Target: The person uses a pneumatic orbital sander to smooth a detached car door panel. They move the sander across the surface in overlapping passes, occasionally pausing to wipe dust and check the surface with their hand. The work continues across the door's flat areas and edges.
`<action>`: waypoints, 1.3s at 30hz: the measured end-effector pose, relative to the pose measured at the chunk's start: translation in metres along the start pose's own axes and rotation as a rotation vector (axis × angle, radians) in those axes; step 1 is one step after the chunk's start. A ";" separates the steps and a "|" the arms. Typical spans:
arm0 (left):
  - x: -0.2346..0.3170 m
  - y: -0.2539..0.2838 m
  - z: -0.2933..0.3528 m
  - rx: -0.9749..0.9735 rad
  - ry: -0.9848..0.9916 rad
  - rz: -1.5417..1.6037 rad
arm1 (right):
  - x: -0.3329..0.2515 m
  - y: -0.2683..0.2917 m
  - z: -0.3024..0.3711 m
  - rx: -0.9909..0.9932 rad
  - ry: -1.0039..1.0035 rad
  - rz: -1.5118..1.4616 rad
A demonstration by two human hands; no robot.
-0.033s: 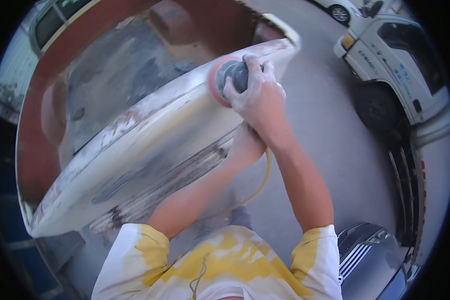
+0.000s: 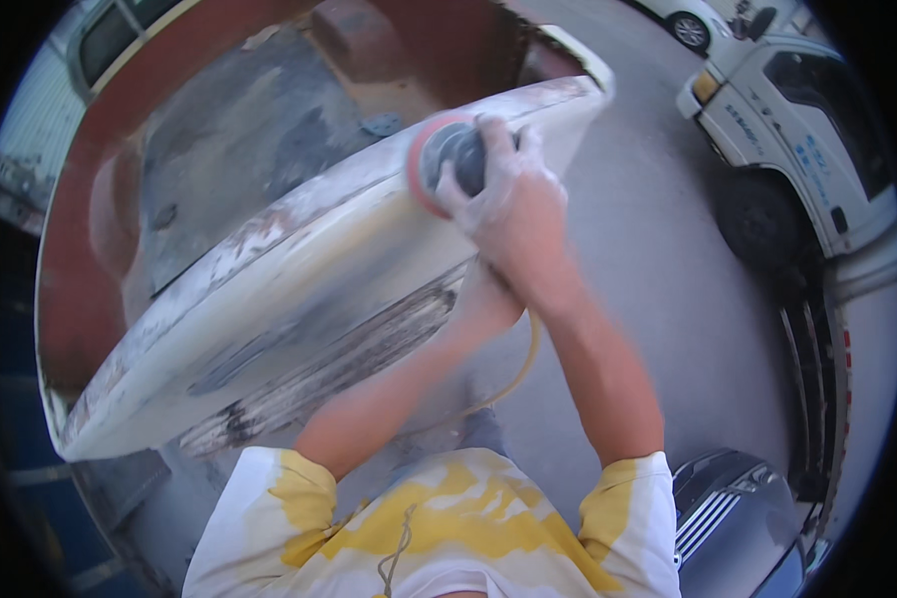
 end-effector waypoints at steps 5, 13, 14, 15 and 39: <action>-0.041 0.101 0.085 0.263 0.272 -0.274 | -0.136 -0.030 0.072 0.004 0.338 -0.086; -0.086 0.171 0.154 0.373 0.247 1.096 | -0.238 -0.063 0.135 0.114 0.625 -0.030; -0.103 0.157 0.147 0.323 0.403 0.864 | -0.233 -0.060 0.130 0.112 0.609 -0.031; -0.119 0.145 0.133 0.278 0.525 0.705 | -0.218 -0.059 0.119 0.075 0.500 -0.067; -0.081 0.106 0.109 0.184 -0.015 -0.107 | -0.141 -0.040 0.092 0.088 0.342 -0.181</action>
Point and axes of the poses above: each hand's wrist, its own z-axis away from the middle knuckle, its own y-axis out of the back of the hand, x = y × z, the point moved 9 cm from there along -z, towards the middle knuckle, and after that the axes turned 1 degree about x, right-handed, at the moved point
